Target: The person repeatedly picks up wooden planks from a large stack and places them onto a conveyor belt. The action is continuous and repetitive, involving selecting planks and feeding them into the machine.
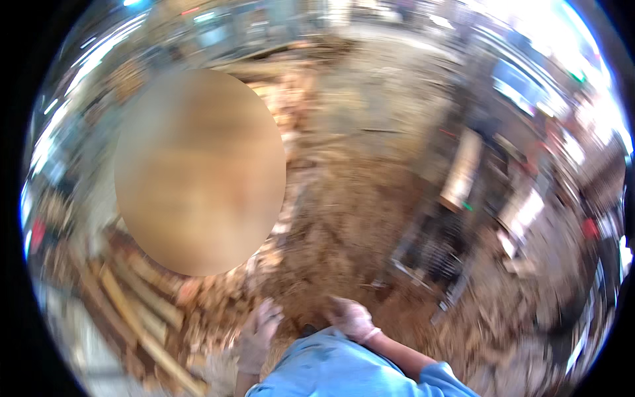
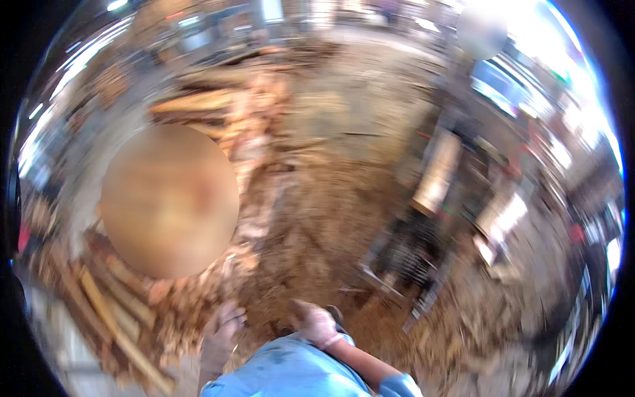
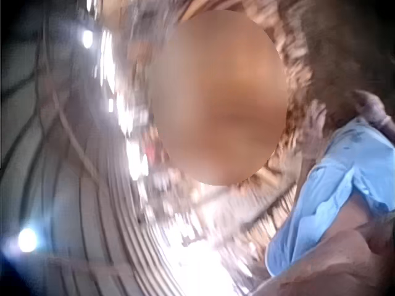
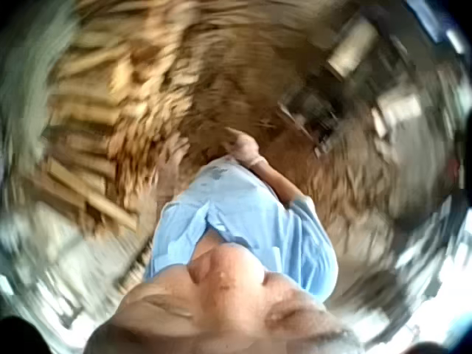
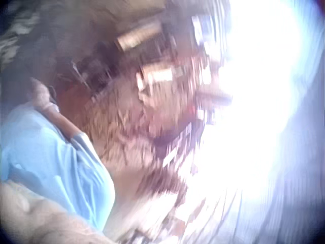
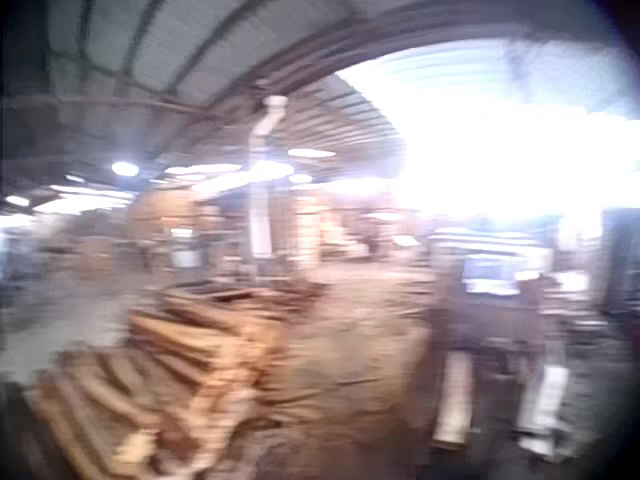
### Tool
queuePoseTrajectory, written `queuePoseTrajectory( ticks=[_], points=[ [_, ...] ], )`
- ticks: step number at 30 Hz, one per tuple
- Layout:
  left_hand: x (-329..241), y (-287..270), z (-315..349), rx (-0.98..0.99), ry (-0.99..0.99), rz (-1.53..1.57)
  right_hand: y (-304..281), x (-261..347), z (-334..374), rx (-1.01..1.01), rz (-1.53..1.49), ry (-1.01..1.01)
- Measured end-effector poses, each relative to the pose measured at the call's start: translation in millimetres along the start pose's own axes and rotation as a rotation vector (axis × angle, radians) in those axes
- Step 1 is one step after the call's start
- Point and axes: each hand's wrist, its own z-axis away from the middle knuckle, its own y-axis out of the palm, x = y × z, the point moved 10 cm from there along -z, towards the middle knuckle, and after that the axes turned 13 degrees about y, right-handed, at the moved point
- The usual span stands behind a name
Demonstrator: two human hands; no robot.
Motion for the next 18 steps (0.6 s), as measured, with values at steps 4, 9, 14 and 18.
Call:
queuePoseTrajectory(
  ticks=[4,9,14,18],
  points=[
    [-29,-2,23,-0.085,0.118,-0.125,-10,-4,-23,0.017,-0.101,-0.114],
    [-107,-39,84,-0.333,0.29,-0.794,40,6,-53,0.398,-0.232,-0.06],
    [-145,-103,188,-0.931,0.149,-1.34,97,95,-35,0.749,-0.174,-0.112],
    [-129,-158,225,-1.171,-0.023,-1.389,158,148,-1,1.047,-0.386,-0.046]
  ],
)
